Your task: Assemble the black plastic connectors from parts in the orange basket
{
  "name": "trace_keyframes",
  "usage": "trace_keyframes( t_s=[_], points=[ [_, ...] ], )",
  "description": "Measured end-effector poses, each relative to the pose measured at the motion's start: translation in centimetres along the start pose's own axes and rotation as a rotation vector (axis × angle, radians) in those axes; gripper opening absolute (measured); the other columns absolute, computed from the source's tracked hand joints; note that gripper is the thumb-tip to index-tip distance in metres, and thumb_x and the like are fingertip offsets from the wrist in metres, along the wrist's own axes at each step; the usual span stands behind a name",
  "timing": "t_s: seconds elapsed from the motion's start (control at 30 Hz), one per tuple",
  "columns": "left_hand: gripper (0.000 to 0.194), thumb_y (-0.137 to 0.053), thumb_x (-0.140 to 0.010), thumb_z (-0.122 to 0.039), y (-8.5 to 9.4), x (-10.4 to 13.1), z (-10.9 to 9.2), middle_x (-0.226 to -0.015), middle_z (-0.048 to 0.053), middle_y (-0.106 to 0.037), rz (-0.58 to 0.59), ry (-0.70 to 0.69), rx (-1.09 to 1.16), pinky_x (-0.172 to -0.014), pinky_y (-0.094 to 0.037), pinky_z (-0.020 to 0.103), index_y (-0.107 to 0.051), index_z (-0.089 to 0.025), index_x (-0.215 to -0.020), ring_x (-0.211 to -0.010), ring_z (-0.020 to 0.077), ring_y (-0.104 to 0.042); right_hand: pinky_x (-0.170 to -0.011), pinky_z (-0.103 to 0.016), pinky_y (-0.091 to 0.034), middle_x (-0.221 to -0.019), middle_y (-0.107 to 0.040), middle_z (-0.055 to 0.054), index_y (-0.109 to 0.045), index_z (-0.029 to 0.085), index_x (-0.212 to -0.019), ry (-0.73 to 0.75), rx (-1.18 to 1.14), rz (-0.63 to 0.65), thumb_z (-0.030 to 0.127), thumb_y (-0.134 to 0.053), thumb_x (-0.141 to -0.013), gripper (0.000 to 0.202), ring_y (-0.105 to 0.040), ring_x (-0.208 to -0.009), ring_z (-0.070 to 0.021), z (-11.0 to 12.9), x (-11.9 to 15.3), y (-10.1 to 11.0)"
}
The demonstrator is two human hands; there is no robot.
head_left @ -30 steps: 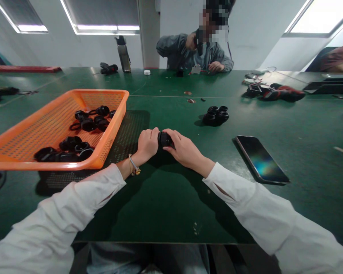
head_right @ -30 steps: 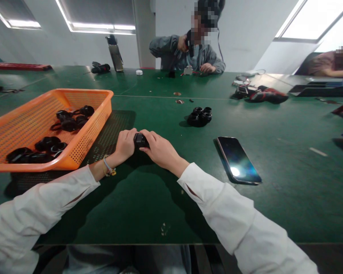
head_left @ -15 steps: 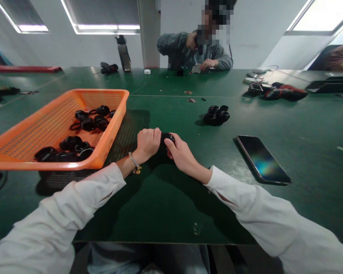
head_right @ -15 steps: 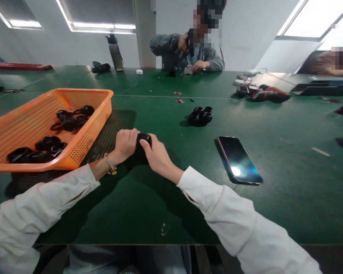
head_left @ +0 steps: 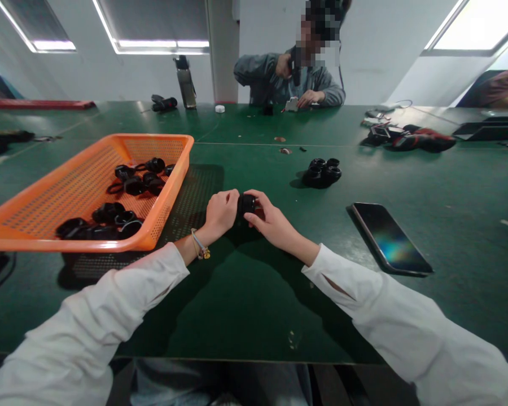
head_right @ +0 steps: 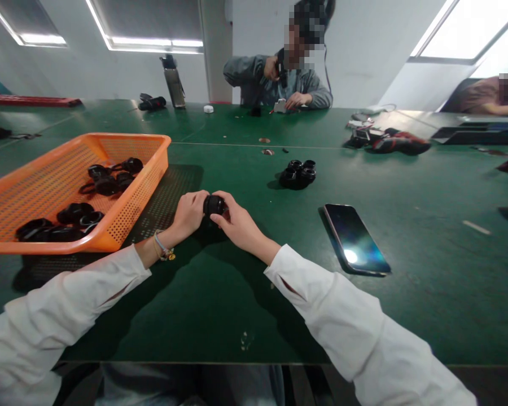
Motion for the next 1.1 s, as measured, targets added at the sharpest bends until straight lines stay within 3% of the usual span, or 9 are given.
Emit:
trace_keyframes(
  t_s=[0.13,0.3,0.43,0.67,0.87,1.1],
  points=[
    [0.042,-0.025,-0.088,-0.021,-0.3,0.0,0.0,-0.081,0.01,-0.068,0.035,-0.013,-0.053,-0.057,-0.034,0.026,-0.063,-0.012,-0.073,-0.071,0.0176,-0.059,-0.072,-0.034,-0.048,-0.106,-0.057,-0.008,-0.04,0.019,-0.115,0.107,0.196,-0.01,0.014,-0.05,-0.077,0.04,-0.058,-0.075,-0.0149,0.8,0.0,0.4],
    [0.04,-0.026,-0.088,-0.018,-0.6,-0.1,-0.2,-0.082,0.011,-0.068,-0.024,-0.104,-0.182,-0.061,-0.036,0.028,-0.063,-0.013,-0.075,-0.072,0.0191,-0.059,-0.077,-0.039,-0.047,-0.106,-0.06,-0.014,-0.042,0.016,-0.111,0.236,0.495,-0.046,0.024,-0.05,-0.082,0.031,-0.059,-0.091,-0.0241,1.6,0.2,0.4],
    [0.035,-0.029,-0.088,-0.02,-0.5,0.2,-0.5,-0.08,0.011,-0.068,-0.12,-0.242,-0.28,-0.059,-0.036,0.028,-0.062,-0.013,-0.078,-0.069,0.0192,-0.058,-0.071,-0.037,-0.047,-0.102,-0.062,-0.015,-0.043,0.015,-0.109,0.28,0.568,-0.122,0.034,-0.044,-0.086,0.03,-0.06,-0.086,-0.0257,2.0,0.7,0.2],
    [0.043,-0.023,-0.09,-0.023,0.0,0.8,-0.9,-0.07,0.01,-0.067,-0.179,-0.353,-0.32,-0.052,-0.031,0.028,-0.062,-0.013,-0.073,-0.06,0.018,-0.057,-0.059,-0.03,-0.041,-0.078,-0.061,-0.008,-0.047,0.017,-0.099,-0.002,0.325,-0.25,0.038,-0.036,-0.088,0.026,-0.057,-0.066,-0.0202,1.4,1.2,0.2],
    [0.049,-0.021,-0.088,-0.025,0.5,0.6,-1.2,-0.065,0.011,-0.067,-0.184,-0.342,-0.271,-0.052,-0.033,0.029,-0.061,-0.012,-0.064,-0.059,0.0183,-0.06,-0.047,-0.024,-0.035,-0.055,-0.044,0.005,-0.046,0.02,-0.083,-0.279,-0.125,-0.224,0.048,-0.033,-0.088,0.032,-0.042,-0.044,-0.0099,-1.2,1.1,-1.1],
    [0.047,-0.021,-0.086,-0.025,0.8,0.9,-1.4,-0.068,0.011,-0.067,-0.159,-0.336,-0.222,-0.058,-0.036,0.027,-0.062,-0.013,-0.065,-0.064,0.0173,-0.06,-0.041,-0.02,-0.031,-0.052,-0.037,0.008,-0.043,0.021,-0.081,-0.315,-0.325,-0.183,0.052,-0.038,-0.085,0.033,-0.038,-0.04,-0.0068,-1.7,1.1,-1.9]
  ],
)
Point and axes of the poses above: each hand's wrist, its own x-axis away from the middle knuckle, its own y-axis out of the back of the hand, z = x × y, the point moved 7 cm from there along -x, towards the middle knuckle
